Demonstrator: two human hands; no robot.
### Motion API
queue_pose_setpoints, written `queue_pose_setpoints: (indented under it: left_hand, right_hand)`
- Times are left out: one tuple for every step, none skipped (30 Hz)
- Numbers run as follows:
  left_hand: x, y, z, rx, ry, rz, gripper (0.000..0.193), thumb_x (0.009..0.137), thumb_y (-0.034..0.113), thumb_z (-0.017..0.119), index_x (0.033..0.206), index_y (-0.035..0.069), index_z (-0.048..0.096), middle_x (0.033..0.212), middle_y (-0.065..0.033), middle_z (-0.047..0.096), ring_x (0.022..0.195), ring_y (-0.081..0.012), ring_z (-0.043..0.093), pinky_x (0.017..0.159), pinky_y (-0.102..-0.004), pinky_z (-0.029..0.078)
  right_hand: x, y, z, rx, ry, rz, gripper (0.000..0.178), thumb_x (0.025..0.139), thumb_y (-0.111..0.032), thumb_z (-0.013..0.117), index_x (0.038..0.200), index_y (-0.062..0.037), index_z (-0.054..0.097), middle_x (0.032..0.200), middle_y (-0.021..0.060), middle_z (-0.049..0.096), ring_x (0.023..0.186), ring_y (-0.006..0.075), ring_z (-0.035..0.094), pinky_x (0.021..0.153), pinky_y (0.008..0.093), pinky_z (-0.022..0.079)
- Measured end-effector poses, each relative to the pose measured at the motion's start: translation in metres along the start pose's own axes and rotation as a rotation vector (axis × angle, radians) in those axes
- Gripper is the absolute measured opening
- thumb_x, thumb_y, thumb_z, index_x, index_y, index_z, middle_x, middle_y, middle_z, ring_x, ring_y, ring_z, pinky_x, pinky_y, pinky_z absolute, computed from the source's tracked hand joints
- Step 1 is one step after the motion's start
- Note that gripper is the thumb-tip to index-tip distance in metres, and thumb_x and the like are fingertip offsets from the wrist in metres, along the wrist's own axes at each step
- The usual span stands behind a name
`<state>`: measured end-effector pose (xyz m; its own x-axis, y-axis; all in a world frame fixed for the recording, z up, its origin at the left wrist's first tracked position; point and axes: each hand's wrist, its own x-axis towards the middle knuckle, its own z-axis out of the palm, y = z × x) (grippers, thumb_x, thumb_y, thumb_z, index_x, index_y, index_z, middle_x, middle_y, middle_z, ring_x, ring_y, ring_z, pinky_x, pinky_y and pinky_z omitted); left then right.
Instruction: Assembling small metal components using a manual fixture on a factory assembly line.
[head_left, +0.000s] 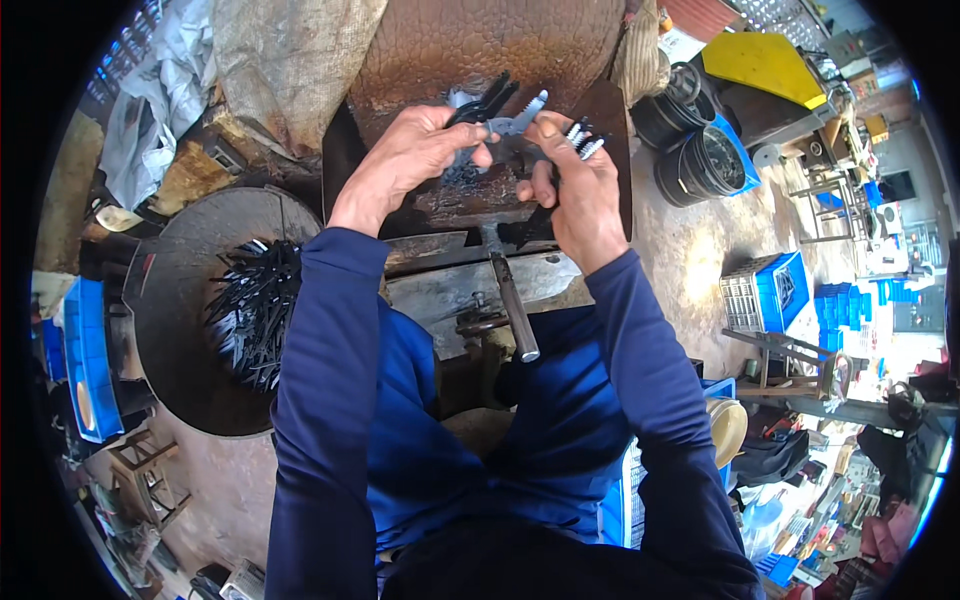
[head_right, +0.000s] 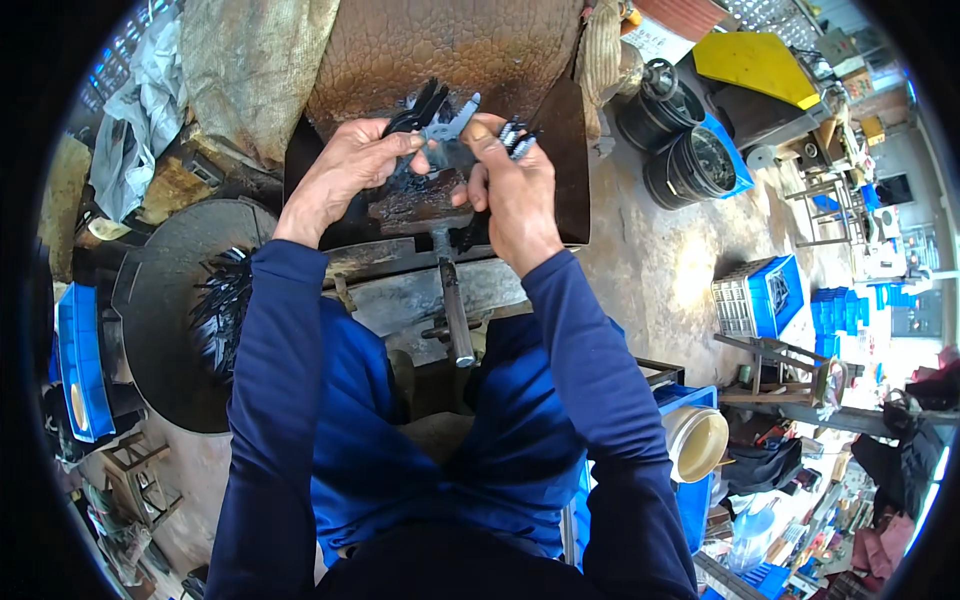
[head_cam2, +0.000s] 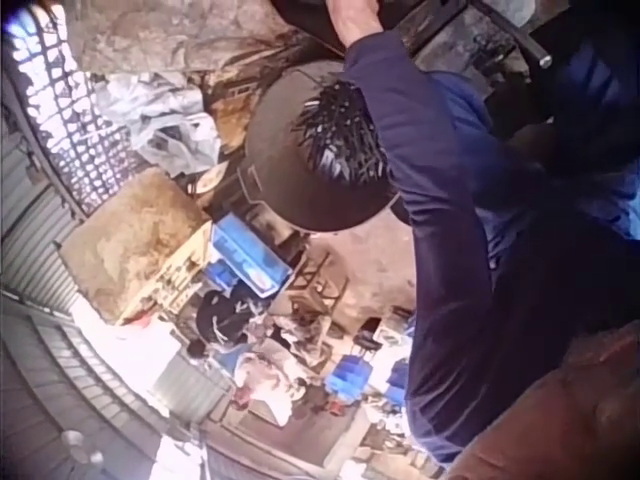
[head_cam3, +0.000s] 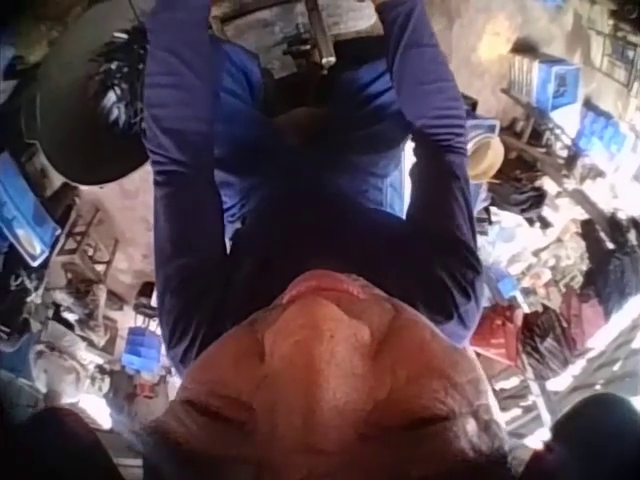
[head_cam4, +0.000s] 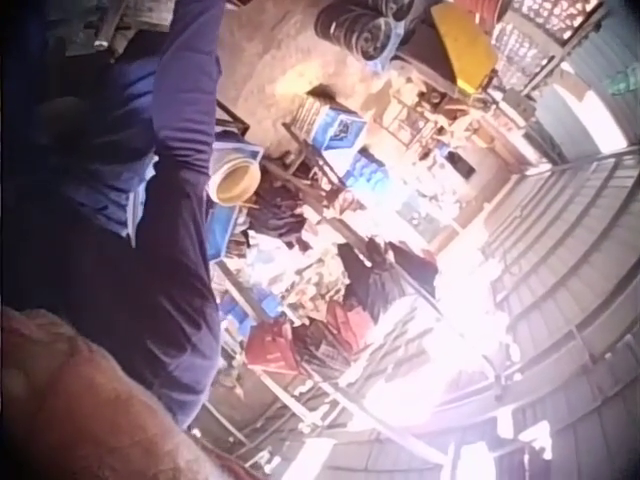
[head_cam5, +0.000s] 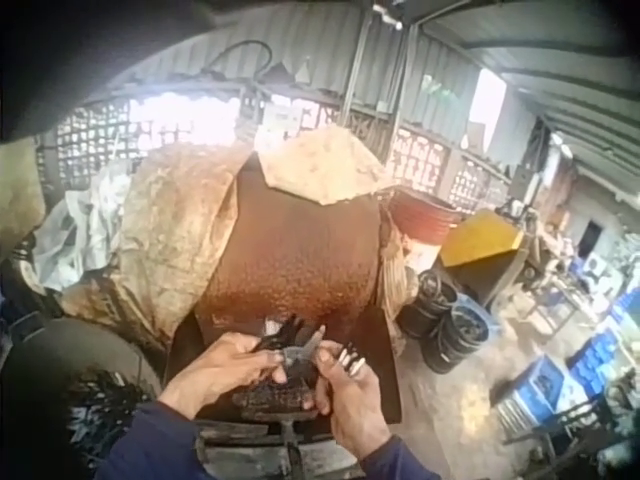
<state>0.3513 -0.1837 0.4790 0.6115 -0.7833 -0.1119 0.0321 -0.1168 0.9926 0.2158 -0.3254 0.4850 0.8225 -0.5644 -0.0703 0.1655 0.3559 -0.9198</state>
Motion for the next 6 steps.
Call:
queue_pose_setpoints:
  left_hand:
    - [-0.001, 0.0, 0.0038, -0.063, -0.024, 0.009, 0.022, 0.093, 0.024, 0.065, 0.101, 0.004, 0.071, 0.078, -0.0006, 0.069, 0.055, -0.0031, 0.042, 0.048, -0.021, 0.032]
    - [-0.0009, -0.0005, 0.0072, -0.127, -0.049, 0.017, 0.023, 0.093, 0.024, 0.066, 0.101, 0.004, 0.071, 0.08, -0.0011, 0.07, 0.054, -0.0022, 0.04, 0.048, -0.0207, 0.031]
    - [0.0, -0.0003, 0.0096, -0.191, -0.075, 0.024, 0.024, 0.092, 0.025, 0.066, 0.101, 0.004, 0.072, 0.081, -0.0016, 0.072, 0.053, -0.0014, 0.039, 0.047, -0.0204, 0.031]
    - [0.0001, 0.0003, 0.0098, -0.19, -0.077, 0.023, 0.024, 0.092, 0.025, 0.066, 0.101, 0.004, 0.072, 0.081, -0.0016, 0.072, 0.053, -0.0014, 0.039, 0.047, -0.0204, 0.031]
    - [0.0, 0.0011, 0.009, -0.181, -0.066, -0.003, 0.027, 0.093, 0.027, 0.066, 0.104, 0.003, 0.07, 0.083, -0.0038, 0.073, 0.053, -0.0024, 0.041, 0.047, -0.0211, 0.032]
    - [0.0, 0.0024, 0.0073, -0.173, -0.054, -0.03, 0.03, 0.093, 0.028, 0.067, 0.107, 0.001, 0.069, 0.086, -0.0059, 0.074, 0.053, -0.0034, 0.044, 0.046, -0.0218, 0.034]
  right_hand:
    - [0.0004, 0.0006, 0.0021, -0.007, -0.013, -0.011, 0.021, 0.096, -0.014, 0.062, 0.112, 0.0004, 0.06, 0.077, 0.0052, 0.062, 0.047, 0.0094, 0.042, 0.05, 0.0294, 0.047]
    - [0.001, -0.0002, 0.0025, -0.006, -0.011, -0.015, 0.021, 0.096, -0.014, 0.062, 0.112, 0.0004, 0.06, 0.077, 0.0052, 0.062, 0.047, 0.0094, 0.042, 0.05, 0.0294, 0.047]
    - [0.0018, -0.0013, 0.0022, -0.053, -0.003, -0.031, 0.022, 0.096, -0.013, 0.062, 0.113, 0.0002, 0.06, 0.074, 0.0039, 0.06, 0.046, 0.0095, 0.042, 0.05, 0.0296, 0.047]
    - [0.0019, -0.0024, 0.0032, -0.098, 0.004, -0.044, 0.022, 0.096, -0.013, 0.062, 0.114, 0.0, 0.06, 0.072, 0.0025, 0.057, 0.046, 0.0095, 0.042, 0.049, 0.0298, 0.048]
    - [0.0025, -0.0032, 0.0029, -0.144, 0.011, -0.057, 0.023, 0.096, -0.012, 0.062, 0.115, -0.0003, 0.06, 0.069, 0.0012, 0.055, 0.046, 0.0095, 0.043, 0.049, 0.0301, 0.048]
    - [0.0045, -0.0021, -0.0022, -0.132, 0.024, -0.028, 0.026, 0.096, -0.013, 0.063, 0.118, -0.0001, 0.06, 0.069, 0.002, 0.057, 0.046, 0.0097, 0.044, 0.048, 0.0298, 0.048]
